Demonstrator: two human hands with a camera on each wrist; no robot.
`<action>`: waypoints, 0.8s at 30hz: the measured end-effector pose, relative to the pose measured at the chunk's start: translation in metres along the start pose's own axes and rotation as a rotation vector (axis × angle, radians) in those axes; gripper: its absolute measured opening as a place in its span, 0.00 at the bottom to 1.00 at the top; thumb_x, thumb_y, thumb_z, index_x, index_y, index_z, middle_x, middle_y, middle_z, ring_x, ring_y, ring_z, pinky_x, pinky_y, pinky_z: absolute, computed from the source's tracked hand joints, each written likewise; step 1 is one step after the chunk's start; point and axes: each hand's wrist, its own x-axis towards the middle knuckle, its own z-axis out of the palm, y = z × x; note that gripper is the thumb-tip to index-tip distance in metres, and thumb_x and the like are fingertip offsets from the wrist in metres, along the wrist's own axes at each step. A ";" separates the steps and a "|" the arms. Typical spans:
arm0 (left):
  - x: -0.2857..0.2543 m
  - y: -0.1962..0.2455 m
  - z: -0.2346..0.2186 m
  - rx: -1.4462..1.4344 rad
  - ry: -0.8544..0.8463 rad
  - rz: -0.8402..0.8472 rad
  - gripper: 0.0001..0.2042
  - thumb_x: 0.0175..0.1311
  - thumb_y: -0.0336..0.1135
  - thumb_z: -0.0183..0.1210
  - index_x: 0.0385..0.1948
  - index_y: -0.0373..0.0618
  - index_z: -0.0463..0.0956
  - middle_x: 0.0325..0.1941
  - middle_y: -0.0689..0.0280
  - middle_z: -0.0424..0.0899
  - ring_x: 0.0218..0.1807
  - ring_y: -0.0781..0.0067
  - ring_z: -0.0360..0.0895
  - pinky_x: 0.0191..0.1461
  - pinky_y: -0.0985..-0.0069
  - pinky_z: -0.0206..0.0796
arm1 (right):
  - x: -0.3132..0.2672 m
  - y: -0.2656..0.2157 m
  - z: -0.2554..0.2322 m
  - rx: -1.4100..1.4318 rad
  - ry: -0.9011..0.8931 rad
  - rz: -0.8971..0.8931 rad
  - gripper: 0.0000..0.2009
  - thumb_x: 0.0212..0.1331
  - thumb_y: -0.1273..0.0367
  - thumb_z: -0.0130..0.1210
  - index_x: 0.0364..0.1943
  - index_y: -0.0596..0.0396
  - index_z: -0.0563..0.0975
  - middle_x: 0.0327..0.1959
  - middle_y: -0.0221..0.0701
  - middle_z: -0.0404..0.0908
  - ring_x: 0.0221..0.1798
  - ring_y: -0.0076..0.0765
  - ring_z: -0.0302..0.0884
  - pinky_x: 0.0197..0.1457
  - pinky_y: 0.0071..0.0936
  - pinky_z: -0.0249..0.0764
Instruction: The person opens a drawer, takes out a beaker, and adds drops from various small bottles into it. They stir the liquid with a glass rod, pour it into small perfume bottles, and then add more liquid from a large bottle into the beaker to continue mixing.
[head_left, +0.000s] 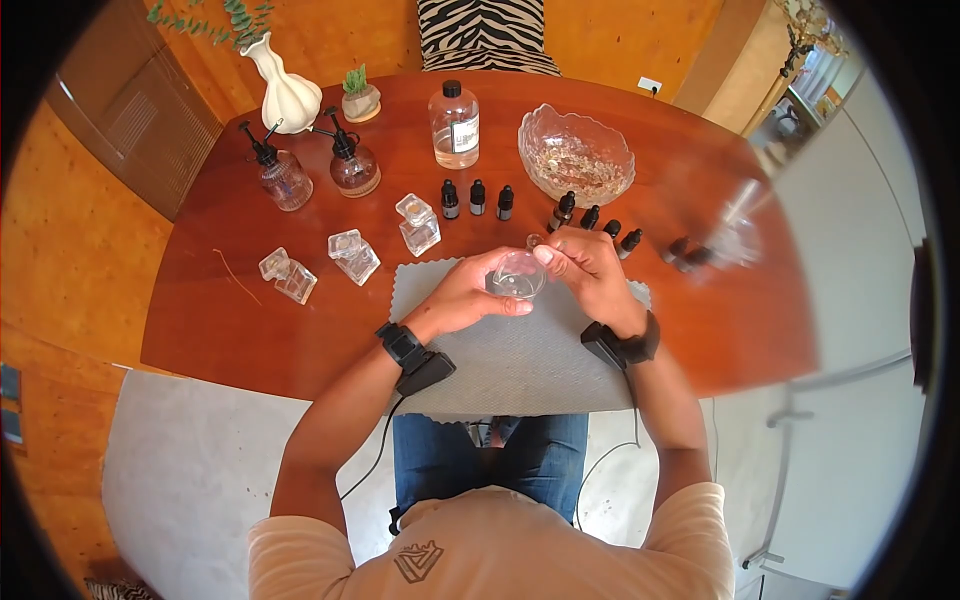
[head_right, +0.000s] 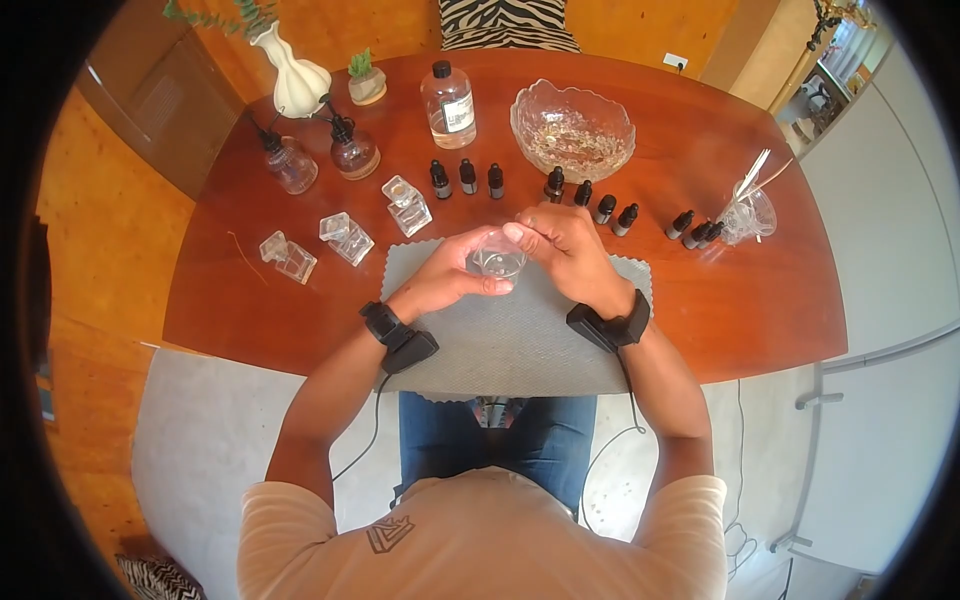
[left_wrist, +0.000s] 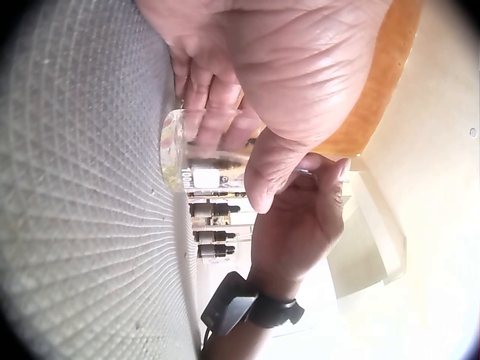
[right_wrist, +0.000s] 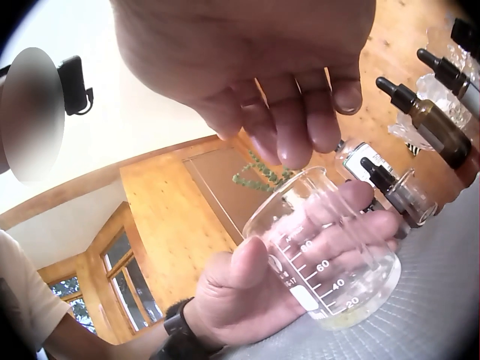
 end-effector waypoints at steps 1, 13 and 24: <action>0.000 -0.001 0.000 0.011 0.001 0.013 0.35 0.56 0.38 0.75 0.66 0.41 0.72 0.62 0.63 0.81 0.65 0.70 0.75 0.70 0.69 0.66 | 0.000 0.000 0.000 -0.003 0.019 -0.015 0.16 0.72 0.65 0.60 0.30 0.65 0.79 0.23 0.39 0.73 0.26 0.38 0.69 0.30 0.35 0.64; -0.001 0.006 0.001 -0.004 0.027 -0.011 0.33 0.56 0.38 0.76 0.64 0.39 0.74 0.62 0.61 0.83 0.65 0.69 0.78 0.70 0.69 0.67 | 0.001 -0.005 0.004 -0.043 0.064 -0.087 0.15 0.71 0.66 0.60 0.30 0.66 0.79 0.24 0.41 0.76 0.26 0.42 0.71 0.32 0.36 0.67; -0.001 0.003 0.001 -0.022 0.003 -0.026 0.37 0.55 0.41 0.76 0.66 0.38 0.72 0.63 0.59 0.81 0.69 0.66 0.74 0.73 0.66 0.63 | 0.001 0.003 0.003 -0.013 0.030 -0.054 0.16 0.72 0.66 0.60 0.30 0.66 0.79 0.21 0.40 0.73 0.22 0.39 0.66 0.28 0.36 0.63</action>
